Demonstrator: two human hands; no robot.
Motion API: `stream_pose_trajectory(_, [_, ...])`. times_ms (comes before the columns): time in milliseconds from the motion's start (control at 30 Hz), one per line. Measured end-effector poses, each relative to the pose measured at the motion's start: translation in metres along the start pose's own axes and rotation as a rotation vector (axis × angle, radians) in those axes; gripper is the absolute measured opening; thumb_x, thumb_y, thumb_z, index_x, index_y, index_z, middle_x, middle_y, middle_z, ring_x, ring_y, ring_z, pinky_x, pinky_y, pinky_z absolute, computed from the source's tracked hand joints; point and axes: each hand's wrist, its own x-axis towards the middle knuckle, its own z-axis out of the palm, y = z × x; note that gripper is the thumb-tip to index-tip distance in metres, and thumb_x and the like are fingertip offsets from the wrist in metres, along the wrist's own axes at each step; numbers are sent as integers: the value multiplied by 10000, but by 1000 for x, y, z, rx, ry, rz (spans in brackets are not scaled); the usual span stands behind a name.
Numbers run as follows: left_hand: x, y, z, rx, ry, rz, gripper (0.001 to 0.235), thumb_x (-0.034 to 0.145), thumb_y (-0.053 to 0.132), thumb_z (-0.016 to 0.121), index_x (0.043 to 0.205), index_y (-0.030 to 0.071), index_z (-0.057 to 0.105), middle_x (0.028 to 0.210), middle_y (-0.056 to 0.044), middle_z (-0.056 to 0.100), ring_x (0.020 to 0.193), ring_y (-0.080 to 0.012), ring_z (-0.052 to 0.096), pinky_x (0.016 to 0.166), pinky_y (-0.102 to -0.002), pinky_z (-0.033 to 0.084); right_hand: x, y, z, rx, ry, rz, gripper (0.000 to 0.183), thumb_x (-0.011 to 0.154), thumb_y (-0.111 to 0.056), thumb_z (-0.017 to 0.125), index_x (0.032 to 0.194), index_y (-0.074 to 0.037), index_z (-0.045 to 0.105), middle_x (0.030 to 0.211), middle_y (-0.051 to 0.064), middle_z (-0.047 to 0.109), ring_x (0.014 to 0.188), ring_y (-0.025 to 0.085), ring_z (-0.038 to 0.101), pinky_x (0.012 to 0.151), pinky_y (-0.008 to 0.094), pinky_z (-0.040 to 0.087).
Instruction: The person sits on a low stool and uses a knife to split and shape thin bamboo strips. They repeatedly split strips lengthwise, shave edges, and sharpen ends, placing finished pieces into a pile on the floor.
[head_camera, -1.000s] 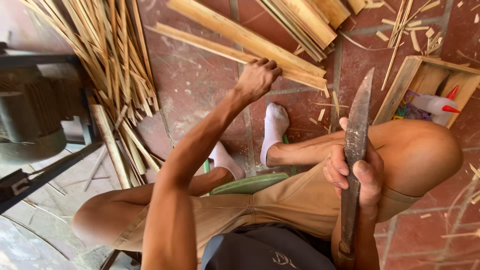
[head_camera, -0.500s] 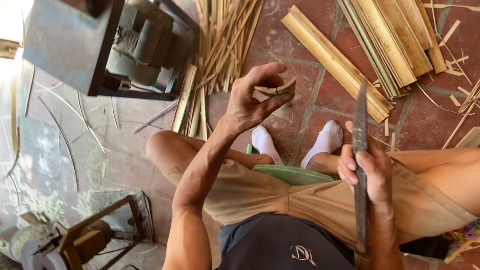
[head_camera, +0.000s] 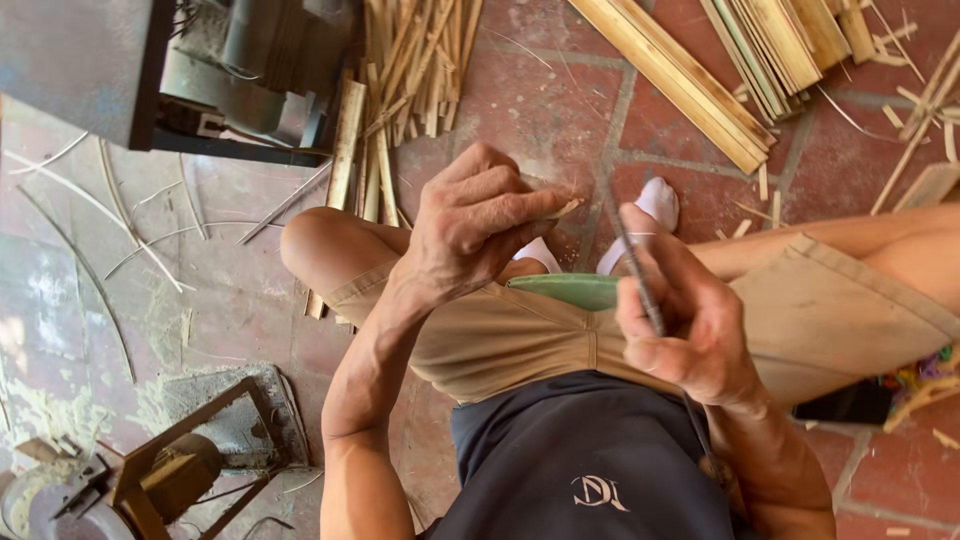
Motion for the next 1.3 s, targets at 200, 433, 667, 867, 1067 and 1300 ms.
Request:
stream_pose_trajectory(200, [-3, 22, 14, -106, -82, 11, 326, 825, 23, 809, 1128, 69, 697, 1118, -109, 716, 1007, -295, 688, 823, -380, 591, -7, 1, 11, -189, -35, 57, 1092, 810, -66, 788, 1693, -36, 145, 769, -27, 519, 643, 44, 449, 585, 196, 363])
stream_pose_trajectory(433, [-45, -31, -31, -293, 559, -223, 102, 1125, 34, 669, 1218, 54, 704, 995, -58, 717, 819, -106, 681, 698, -298, 602, -16, 1, -35, 425, 19, -26, 895, 923, -165, 785, 1642, 41, 292, 762, 30, 541, 576, 99, 476, 501, 249, 408])
stream_pose_trajectory(667, [-44, -51, -36, -775, 1071, -443, 230, 994, 160, 686, 1185, 32, 693, 1050, -124, 752, 867, -207, 757, 707, -357, 655, -19, 17, -74, 322, 151, -6, 744, 984, -265, 726, 1553, 92, 406, 835, 67, 539, 575, 94, 441, 499, 235, 361])
stream_pose_trajectory(867, [-67, -78, -32, -333, 894, -355, 208, 1177, 156, 646, 1293, -10, 693, 1156, -143, 719, 885, -137, 654, 711, -264, 541, -16, 37, -68, 133, 140, 85, 744, 981, -267, 708, 1559, 105, 423, 763, 43, 506, 554, 86, 434, 481, 233, 362])
stream_pose_trajectory(1067, [-122, -178, -73, -982, 1087, -472, 255, 1121, 152, 583, 1316, 2, 649, 959, -115, 680, 745, -186, 591, 590, -312, 438, -8, 29, -86, 544, 56, 2, 743, 976, -281, 734, 1581, -58, 364, 774, 73, 538, 507, 90, 436, 450, 248, 369])
stream_pose_trajectory(1300, [-114, -216, 41, -633, 702, -1281, 290, 1033, 201, 625, 1289, 67, 603, 1097, -86, 651, 880, -181, 625, 664, -304, 576, -17, 4, -72, 334, 141, -40, 358, 935, -219, 727, 1202, -11, 610, 745, 49, 561, 496, 76, 452, 416, 228, 383])
